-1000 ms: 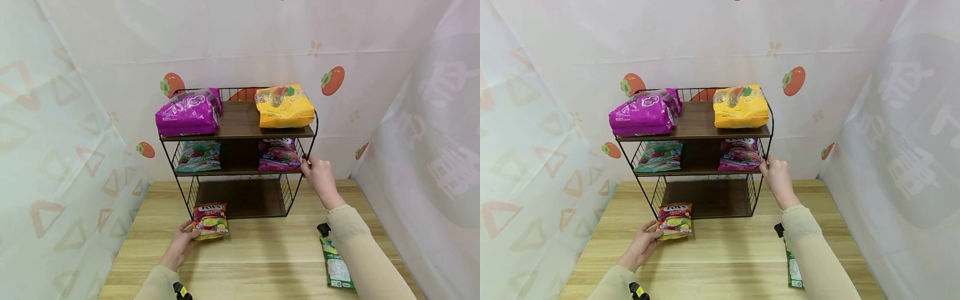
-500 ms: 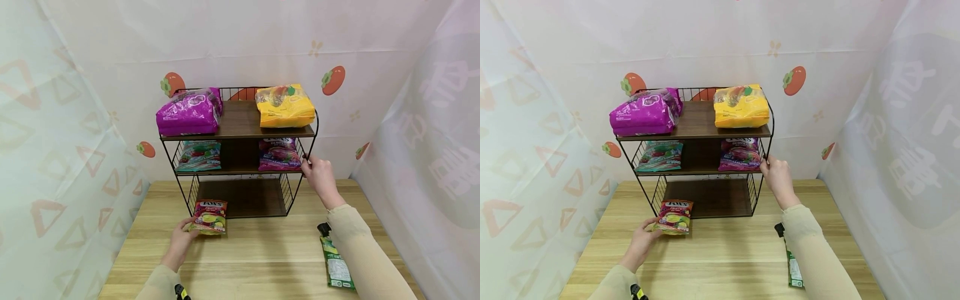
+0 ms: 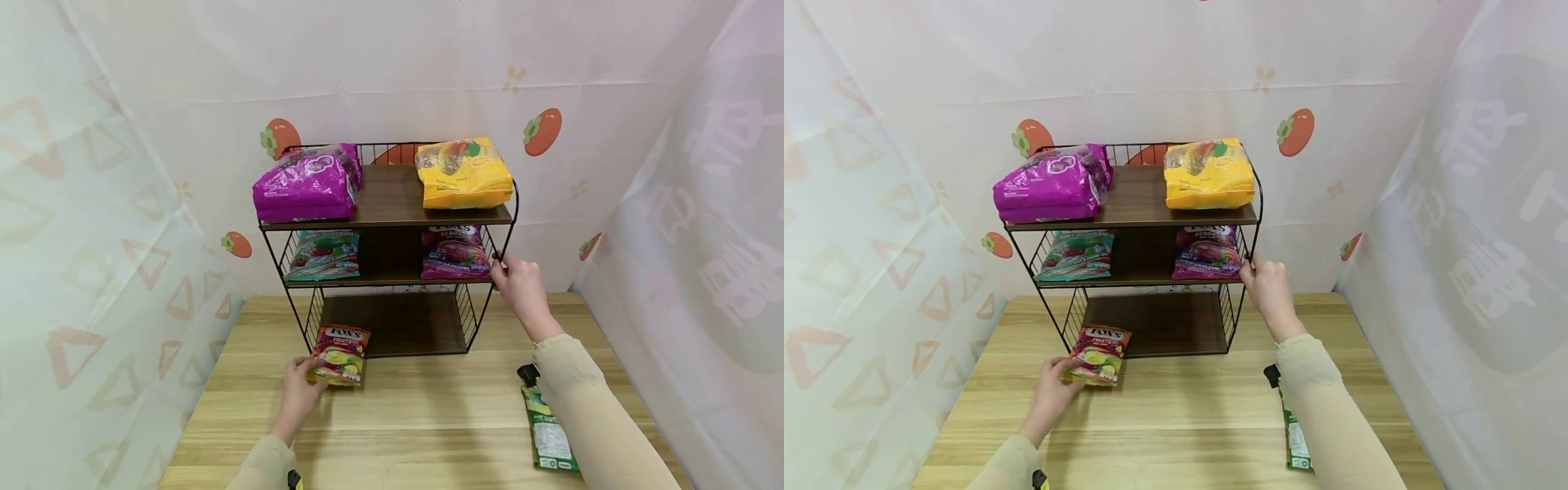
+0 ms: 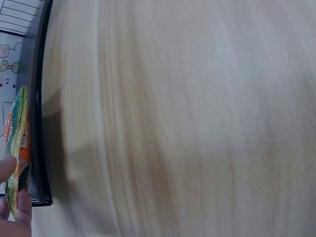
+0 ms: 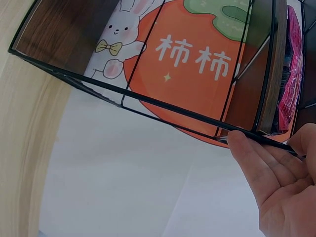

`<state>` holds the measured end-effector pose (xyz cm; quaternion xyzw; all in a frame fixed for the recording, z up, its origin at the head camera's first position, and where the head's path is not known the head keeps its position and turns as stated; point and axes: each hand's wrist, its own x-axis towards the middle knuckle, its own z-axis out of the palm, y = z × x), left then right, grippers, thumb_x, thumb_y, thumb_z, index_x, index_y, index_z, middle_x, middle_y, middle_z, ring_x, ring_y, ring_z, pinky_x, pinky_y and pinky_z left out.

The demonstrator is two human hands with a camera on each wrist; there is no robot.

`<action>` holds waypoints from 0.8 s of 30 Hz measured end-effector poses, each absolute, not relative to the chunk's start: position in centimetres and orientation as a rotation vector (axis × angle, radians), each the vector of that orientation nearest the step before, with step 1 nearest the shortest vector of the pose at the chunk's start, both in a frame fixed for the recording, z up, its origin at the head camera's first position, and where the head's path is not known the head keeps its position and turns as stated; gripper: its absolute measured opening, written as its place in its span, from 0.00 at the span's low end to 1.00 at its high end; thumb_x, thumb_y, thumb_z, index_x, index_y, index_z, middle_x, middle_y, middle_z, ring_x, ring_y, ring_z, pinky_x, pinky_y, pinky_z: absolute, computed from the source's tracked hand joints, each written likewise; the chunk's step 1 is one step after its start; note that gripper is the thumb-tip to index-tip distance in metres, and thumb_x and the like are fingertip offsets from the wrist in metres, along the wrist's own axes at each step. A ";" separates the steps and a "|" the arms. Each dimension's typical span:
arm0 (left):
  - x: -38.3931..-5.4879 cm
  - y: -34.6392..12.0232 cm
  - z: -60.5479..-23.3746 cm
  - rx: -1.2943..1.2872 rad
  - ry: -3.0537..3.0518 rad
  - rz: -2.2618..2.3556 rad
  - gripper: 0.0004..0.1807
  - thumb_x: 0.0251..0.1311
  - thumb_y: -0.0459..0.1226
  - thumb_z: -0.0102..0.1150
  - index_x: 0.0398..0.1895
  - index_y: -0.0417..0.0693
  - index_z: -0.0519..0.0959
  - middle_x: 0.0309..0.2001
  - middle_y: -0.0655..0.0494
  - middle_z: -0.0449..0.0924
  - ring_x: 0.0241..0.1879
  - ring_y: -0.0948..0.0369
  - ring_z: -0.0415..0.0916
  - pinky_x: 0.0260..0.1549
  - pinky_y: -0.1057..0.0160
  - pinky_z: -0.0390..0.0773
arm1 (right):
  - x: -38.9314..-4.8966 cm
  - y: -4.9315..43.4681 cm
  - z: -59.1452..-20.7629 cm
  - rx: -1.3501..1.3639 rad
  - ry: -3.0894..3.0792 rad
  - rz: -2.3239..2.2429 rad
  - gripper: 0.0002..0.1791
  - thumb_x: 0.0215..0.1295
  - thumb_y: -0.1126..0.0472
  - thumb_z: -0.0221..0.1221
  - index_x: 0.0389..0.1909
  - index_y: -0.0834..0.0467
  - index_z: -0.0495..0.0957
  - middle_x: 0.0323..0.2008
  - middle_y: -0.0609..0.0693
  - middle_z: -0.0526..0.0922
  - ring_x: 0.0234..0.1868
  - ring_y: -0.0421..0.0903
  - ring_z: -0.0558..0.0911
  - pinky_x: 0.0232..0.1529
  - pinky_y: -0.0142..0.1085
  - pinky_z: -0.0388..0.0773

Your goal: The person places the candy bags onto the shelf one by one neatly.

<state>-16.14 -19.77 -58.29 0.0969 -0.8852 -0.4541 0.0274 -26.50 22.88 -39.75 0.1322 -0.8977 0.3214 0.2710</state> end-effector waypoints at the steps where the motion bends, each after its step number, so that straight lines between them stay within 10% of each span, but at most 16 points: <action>1: -16.1 -19.8 -58.4 0.292 -2.738 -1.376 0.23 0.56 0.22 0.68 0.57 0.33 0.79 0.68 0.31 0.60 0.66 0.32 0.64 0.59 0.41 0.76 | -26.5 22.9 -39.7 0.357 -2.417 0.866 0.13 0.71 0.71 0.52 0.44 0.74 0.83 0.24 0.66 0.86 0.21 0.61 0.85 0.28 0.54 0.84; 24: -15.8 -19.3 -59.4 0.204 -2.821 -0.844 0.23 0.57 0.37 0.75 0.54 0.37 0.82 0.57 0.40 0.74 0.52 0.43 0.76 0.47 0.41 0.80 | -26.5 22.8 -39.9 0.354 -2.418 0.842 0.14 0.70 0.71 0.52 0.47 0.76 0.82 0.25 0.68 0.86 0.22 0.63 0.86 0.30 0.56 0.84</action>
